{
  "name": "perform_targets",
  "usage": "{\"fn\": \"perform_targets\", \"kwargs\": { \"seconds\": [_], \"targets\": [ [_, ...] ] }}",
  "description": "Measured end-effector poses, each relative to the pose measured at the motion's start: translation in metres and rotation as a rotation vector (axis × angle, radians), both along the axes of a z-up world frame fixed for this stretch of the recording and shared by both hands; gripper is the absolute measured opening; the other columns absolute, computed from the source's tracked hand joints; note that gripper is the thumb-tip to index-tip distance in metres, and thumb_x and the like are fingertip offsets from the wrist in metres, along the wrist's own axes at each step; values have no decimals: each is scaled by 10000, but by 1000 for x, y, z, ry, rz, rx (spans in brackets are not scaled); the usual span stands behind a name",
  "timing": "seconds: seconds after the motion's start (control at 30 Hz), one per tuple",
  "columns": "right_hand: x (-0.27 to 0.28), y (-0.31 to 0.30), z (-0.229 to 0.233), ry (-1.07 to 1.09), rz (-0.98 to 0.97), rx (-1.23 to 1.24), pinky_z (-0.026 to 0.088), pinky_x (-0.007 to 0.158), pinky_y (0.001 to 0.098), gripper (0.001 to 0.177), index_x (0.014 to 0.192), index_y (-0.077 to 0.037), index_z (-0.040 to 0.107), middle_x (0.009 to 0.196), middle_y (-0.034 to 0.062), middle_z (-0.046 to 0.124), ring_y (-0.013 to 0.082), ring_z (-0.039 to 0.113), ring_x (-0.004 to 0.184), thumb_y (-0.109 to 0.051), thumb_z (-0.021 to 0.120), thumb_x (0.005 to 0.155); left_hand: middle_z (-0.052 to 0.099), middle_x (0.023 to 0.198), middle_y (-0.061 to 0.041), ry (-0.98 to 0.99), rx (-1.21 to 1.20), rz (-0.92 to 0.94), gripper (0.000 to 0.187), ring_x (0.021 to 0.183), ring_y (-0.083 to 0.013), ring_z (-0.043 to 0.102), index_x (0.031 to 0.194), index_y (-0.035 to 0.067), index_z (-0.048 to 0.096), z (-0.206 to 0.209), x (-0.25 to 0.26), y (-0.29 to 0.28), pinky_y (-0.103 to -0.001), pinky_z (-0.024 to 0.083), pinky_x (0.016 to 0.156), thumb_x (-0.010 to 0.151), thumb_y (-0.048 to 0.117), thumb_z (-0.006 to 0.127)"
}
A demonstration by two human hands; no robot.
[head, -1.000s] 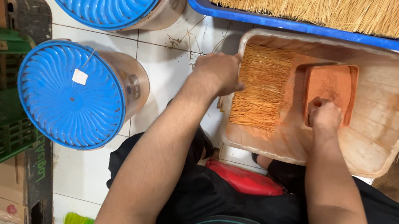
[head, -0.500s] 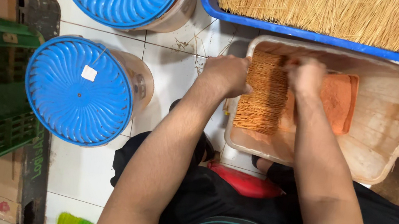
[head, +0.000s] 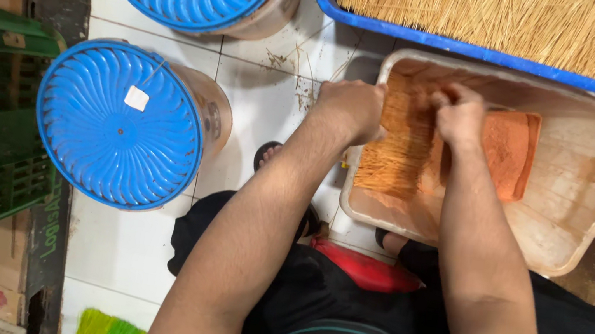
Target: The person sits on the floor and repeatedly picks up bundles of thin sticks from a blue bin, then rubs them against an orange block inside a white container to coat them with powder. The coated sticks are placed back into the white container.
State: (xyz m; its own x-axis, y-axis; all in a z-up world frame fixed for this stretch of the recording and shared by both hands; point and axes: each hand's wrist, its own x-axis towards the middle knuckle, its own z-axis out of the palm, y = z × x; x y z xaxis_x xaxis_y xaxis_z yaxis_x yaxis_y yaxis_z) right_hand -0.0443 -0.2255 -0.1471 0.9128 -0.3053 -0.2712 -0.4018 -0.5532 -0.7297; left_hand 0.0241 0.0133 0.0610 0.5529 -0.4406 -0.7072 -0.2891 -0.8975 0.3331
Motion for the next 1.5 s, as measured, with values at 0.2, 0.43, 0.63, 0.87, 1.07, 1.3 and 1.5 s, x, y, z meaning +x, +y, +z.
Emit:
{"fn": "perform_targets", "kwargs": {
  "seconds": [0.2, 0.43, 0.63, 0.87, 1.07, 1.3, 1.5],
  "targets": [
    [-55, 23, 1, 652, -559, 297, 396, 1098, 583, 776, 1494, -48, 419, 1520, 169, 361, 328, 375, 1434, -652, 522, 1017, 668, 1351, -165, 107, 232, -105, 402, 1230, -343, 645, 1297, 72, 697, -22, -7, -16, -625, 450, 1084, 906, 157, 663],
    [-77, 27, 24, 572, -518, 566, 123, 1218, 574, 1001, 1643, -184, 160, 1690, 133, 92, 341, 92, 1552, -806, 301, 871, 681, 1334, -150, 141, 252, -134, 447, 1196, -323, 676, 1338, 58, 644, -33, -12, -20, -635, 448, 1093, 901, 149, 649],
    [-103, 28, 27, 657, -379, 564, 188, 1265, 496, 1061, 1629, -124, 217, 1699, 167, 230, 332, 223, 1576, -854, 357, 873, 681, 1330, -148, 115, 250, -169, 449, 1194, -315, 671, 1311, 52, 665, -33, -16, -20, -623, 460, 1087, 868, 124, 692],
    [-110, 35, 27, 407, 265, -277, 372, 1212, 445, 660, 1445, -74, 606, 1492, 207, 575, 349, 503, 1429, -532, 536, 974, 683, 1323, -151, 108, 234, -149, 416, 1201, -311, 666, 1277, 54, 694, -38, -19, -19, -604, 461, 1093, 864, 101, 684],
    [-102, 72, -11, 157, 665, -512, 481, 1053, 466, 382, 1269, -88, 686, 1373, 177, 645, 346, 600, 1263, -157, 581, 908, 694, 1314, -139, 80, 228, -121, 404, 1195, -298, 676, 1289, 76, 680, -34, -20, -16, -610, 457, 1090, 890, 140, 682],
    [-97, 59, -19, 243, 647, -581, 562, 916, 487, 307, 1251, -180, 719, 1170, 156, 738, 347, 697, 1108, -186, 488, 1048, 665, 1353, -85, -41, -17, 120, 638, 1267, -292, 610, 1390, 162, 586, 7, -14, 25, -457, 494, 1072, 830, 402, 773],
    [-39, 74, 71, 467, 721, -626, 578, 910, 478, 318, 1195, -209, 772, 1157, 153, 749, 328, 718, 1071, -351, 649, 938, 612, 1421, -178, -499, -401, 538, 682, 1320, -357, 570, 1454, 111, 547, 69, -42, 182, -453, 449, 1092, 887, 411, 779]
  ]
}}
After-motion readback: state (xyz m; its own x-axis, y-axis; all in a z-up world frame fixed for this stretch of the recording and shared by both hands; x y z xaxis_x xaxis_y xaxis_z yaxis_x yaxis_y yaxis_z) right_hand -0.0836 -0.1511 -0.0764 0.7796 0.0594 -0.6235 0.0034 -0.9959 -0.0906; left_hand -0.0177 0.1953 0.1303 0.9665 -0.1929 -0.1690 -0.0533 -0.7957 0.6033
